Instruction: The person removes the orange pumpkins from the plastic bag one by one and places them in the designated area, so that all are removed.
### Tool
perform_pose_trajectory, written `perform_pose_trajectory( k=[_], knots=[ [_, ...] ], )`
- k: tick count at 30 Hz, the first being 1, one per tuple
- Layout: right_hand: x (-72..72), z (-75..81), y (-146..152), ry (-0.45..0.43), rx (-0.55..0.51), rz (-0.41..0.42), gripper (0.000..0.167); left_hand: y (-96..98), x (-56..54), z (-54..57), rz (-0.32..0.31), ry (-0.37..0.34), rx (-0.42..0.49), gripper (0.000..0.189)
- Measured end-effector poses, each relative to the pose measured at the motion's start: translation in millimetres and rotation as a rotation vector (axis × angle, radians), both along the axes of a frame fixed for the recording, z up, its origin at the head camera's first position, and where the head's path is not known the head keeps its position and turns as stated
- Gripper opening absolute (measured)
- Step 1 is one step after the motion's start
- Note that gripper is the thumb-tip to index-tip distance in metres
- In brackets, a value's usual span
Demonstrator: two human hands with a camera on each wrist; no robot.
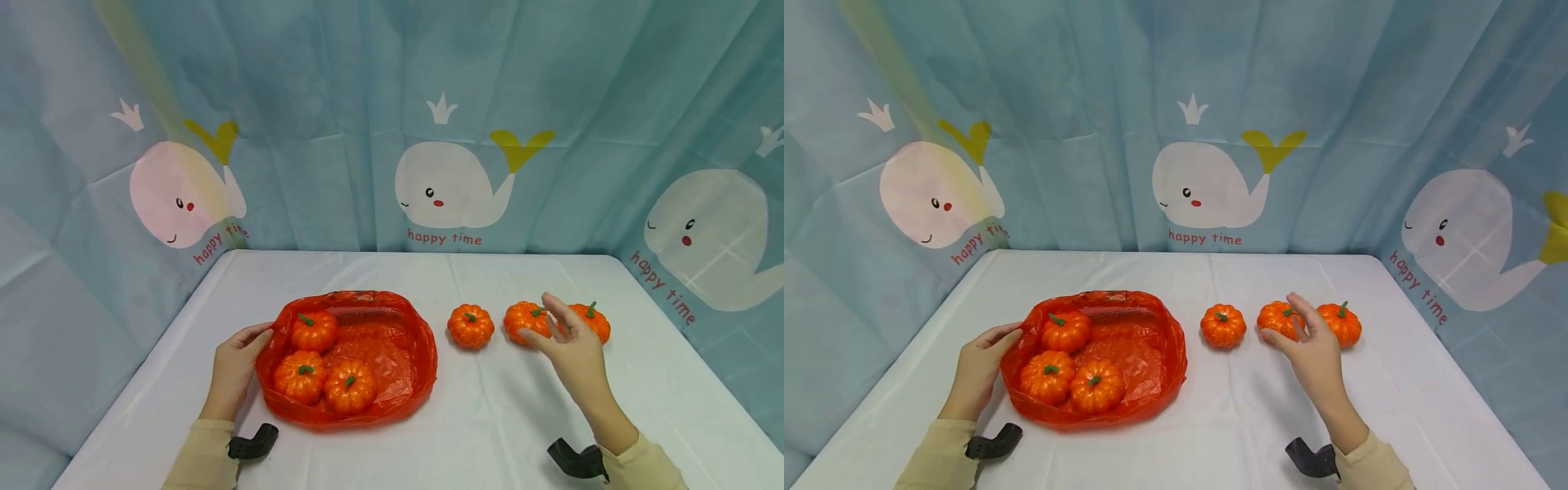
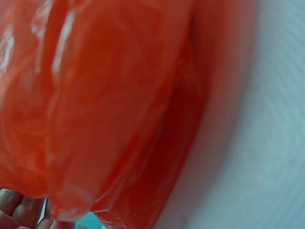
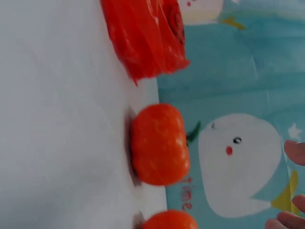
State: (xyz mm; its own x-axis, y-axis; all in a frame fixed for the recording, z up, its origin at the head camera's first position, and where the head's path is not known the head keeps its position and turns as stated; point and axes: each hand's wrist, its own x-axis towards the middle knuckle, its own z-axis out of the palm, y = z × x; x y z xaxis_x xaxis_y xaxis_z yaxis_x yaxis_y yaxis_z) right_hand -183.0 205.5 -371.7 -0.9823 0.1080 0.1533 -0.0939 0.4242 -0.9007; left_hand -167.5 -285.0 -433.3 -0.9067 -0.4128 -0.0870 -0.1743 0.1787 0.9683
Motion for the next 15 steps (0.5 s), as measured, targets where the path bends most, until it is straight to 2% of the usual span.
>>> perform_pose_trajectory(
  k=[3, 10, 15],
  knots=[
    [1.0, -3.6, -13.5, -0.009, -0.005, 0.061, 0.075, -0.4, -0.6, -0.2, -0.002, -0.007, 0.003, 0.048],
    [2.0, -12.0, -46.5, -0.029, -0.099, 0.194, 0.075, -0.8, 0.0, -0.6, -0.006, -0.013, -0.004, 0.048],
    [2.2, -22.3, -71.2, -0.022, -0.057, 0.243, 0.07, -0.1, 0.9, 0.3, -0.005, -0.006, -0.013, 0.048]
  ],
)
